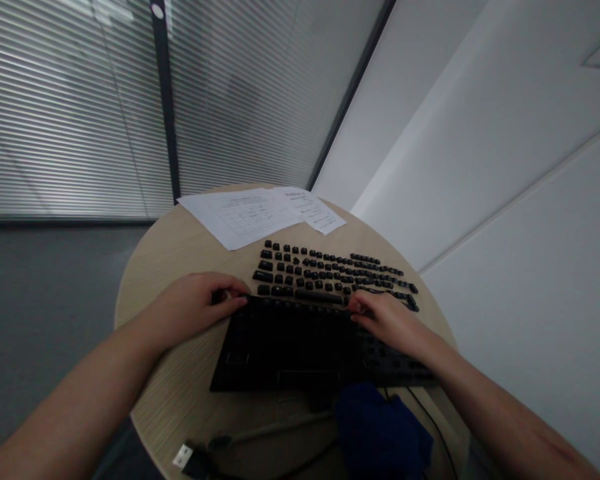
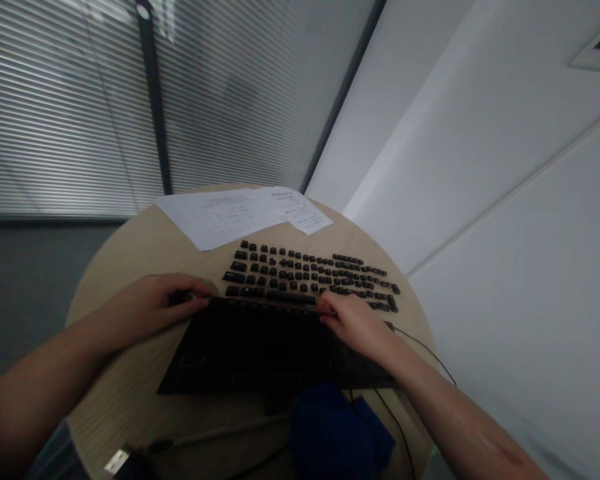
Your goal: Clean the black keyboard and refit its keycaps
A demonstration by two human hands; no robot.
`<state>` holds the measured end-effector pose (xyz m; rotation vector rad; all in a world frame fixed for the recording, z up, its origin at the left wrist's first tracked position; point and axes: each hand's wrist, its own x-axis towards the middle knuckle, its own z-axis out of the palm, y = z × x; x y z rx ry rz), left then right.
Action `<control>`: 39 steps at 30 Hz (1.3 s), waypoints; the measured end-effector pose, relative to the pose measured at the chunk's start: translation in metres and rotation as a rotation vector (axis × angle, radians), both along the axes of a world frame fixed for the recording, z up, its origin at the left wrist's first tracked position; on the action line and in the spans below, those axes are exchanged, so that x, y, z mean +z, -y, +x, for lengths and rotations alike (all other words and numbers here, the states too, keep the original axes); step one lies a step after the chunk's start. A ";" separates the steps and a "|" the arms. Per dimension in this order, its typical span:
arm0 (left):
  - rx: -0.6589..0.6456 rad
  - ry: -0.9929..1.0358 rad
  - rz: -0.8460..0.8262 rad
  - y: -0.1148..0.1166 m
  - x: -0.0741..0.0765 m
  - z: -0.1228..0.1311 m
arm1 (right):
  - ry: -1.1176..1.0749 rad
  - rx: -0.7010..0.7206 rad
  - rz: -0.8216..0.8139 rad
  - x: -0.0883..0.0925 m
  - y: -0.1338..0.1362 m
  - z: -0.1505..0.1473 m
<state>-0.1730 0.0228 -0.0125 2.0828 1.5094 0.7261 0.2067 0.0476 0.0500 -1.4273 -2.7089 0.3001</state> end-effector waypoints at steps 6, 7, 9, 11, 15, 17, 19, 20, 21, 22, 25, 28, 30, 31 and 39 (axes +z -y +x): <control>0.000 -0.002 0.020 0.000 0.001 0.002 | -0.024 -0.007 -0.002 -0.001 -0.003 0.001; 0.001 -0.002 0.016 0.000 0.002 0.002 | -0.022 -0.002 0.001 -0.001 -0.004 0.001; 0.005 0.001 0.008 0.001 0.002 0.002 | -0.008 0.016 0.003 0.000 -0.004 0.001; 0.008 0.001 0.007 0.001 0.003 0.002 | 0.009 0.028 0.002 0.002 -0.003 0.000; -0.001 -0.013 0.012 0.001 0.004 0.002 | 0.020 0.022 -0.008 0.003 -0.002 -0.001; -0.005 -0.023 0.009 0.002 0.004 0.003 | 0.035 0.019 -0.006 0.003 -0.002 -0.001; -0.002 -0.031 0.008 0.002 0.004 0.003 | 0.056 0.022 0.000 0.003 -0.002 -0.001; 0.001 -0.034 0.007 0.002 0.003 0.003 | 0.063 0.026 0.003 0.003 -0.002 -0.001; 0.003 -0.037 0.005 0.002 0.003 0.003 | 0.068 0.032 0.005 0.003 -0.002 -0.001; 0.004 -0.039 0.003 0.001 0.003 0.003 | 0.071 0.037 0.003 0.004 -0.002 -0.001; 0.005 -0.034 0.004 0.001 0.002 0.003 | 0.085 0.037 0.000 0.005 -0.003 -0.002; 0.008 -0.024 0.013 0.001 0.002 0.002 | 0.115 0.050 0.010 0.006 -0.001 -0.005; 0.011 -0.025 0.013 0.001 0.002 0.001 | 0.136 0.061 0.024 0.006 0.000 -0.007; 0.012 -0.025 0.010 0.001 0.001 0.001 | 0.145 0.061 0.032 0.006 0.001 -0.008; 0.005 -0.007 -0.001 0.000 0.001 0.001 | 0.224 0.093 0.071 -0.002 0.001 -0.012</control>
